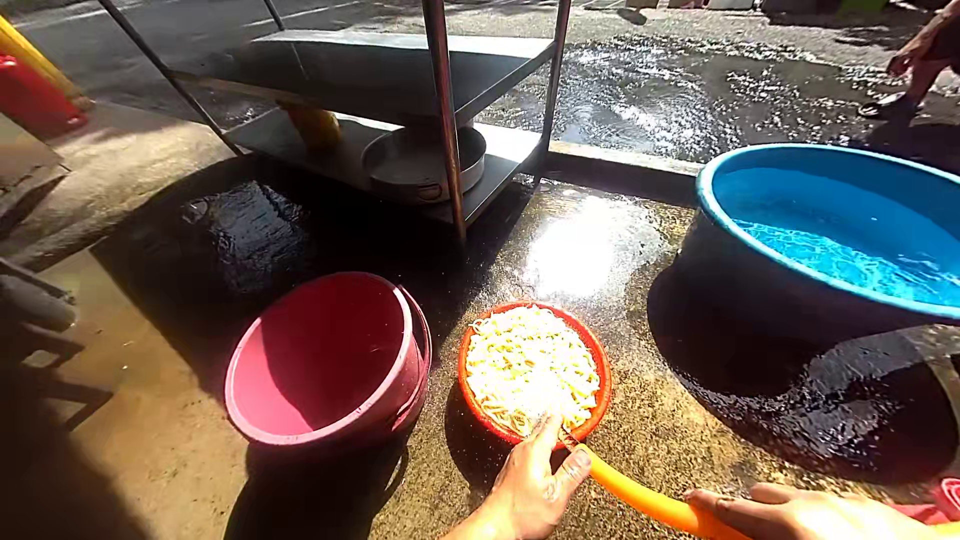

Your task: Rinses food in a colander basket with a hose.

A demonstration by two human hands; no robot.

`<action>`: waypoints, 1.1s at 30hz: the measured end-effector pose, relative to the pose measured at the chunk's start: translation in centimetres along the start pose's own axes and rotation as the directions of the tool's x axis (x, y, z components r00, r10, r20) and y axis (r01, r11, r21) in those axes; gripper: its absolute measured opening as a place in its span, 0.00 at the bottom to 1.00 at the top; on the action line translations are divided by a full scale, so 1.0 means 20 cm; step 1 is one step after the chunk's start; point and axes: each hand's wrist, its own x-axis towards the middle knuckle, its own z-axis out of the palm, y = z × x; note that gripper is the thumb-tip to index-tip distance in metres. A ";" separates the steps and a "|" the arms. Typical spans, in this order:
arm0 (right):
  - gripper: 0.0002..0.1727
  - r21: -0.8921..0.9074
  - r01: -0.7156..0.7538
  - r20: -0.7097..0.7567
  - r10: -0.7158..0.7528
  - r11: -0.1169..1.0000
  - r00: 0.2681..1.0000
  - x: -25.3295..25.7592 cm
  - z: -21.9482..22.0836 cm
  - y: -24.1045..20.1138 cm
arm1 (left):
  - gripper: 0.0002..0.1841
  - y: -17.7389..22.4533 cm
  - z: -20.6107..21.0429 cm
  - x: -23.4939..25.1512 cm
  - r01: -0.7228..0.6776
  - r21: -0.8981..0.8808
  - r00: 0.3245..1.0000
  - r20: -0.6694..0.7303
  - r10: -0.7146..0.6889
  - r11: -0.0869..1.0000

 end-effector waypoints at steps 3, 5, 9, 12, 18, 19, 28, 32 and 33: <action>0.18 -0.002 0.002 -0.011 -0.002 1.000 1.000 0.00 0.00 0.00 | 0.41 -0.01 0.00 0.00 -0.011 -0.007 1.000 -0.002 0.011 1.000; 0.18 -0.004 0.004 -0.012 -0.004 1.000 1.000 0.00 0.01 0.00 | 0.41 0.00 0.00 0.00 -0.009 -0.007 1.000 0.005 0.009 1.000; 0.18 0.000 0.014 -0.024 -0.014 1.000 1.000 0.00 0.01 0.01 | 0.42 -0.01 0.00 0.00 -0.019 -0.005 1.000 0.016 0.019 1.000; 0.18 0.004 0.020 -0.031 -0.020 1.000 0.999 0.00 0.01 0.02 | 0.42 0.00 0.00 0.00 -0.025 -0.003 1.000 0.014 0.025 1.000; 0.18 0.024 0.033 -0.044 -0.032 0.999 0.999 0.00 0.01 0.03 | 0.43 0.00 0.00 0.00 -0.011 0.003 1.000 0.002 0.011 1.000; 0.18 0.026 0.034 -0.046 -0.033 0.999 0.998 0.00 0.01 0.03 | 0.43 0.00 0.00 0.00 -0.004 0.007 1.000 -0.003 0.004 1.000; 0.18 0.023 0.041 -0.077 -0.039 0.999 0.996 0.00 0.02 0.02 | 0.43 0.01 -0.01 -0.01 0.011 0.014 0.999 -0.031 -0.011 1.000; 0.18 0.023 0.051 -0.086 -0.049 0.998 0.995 0.00 0.02 0.02 | 0.43 0.02 -0.01 -0.01 0.001 0.015 0.999 -0.035 -0.001 1.000; 0.18 0.026 0.053 -0.086 -0.050 0.998 0.995 0.01 0.03 0.03 | 0.43 0.02 -0.02 -0.01 -0.002 0.014 0.999 -0.032 0.002 1.000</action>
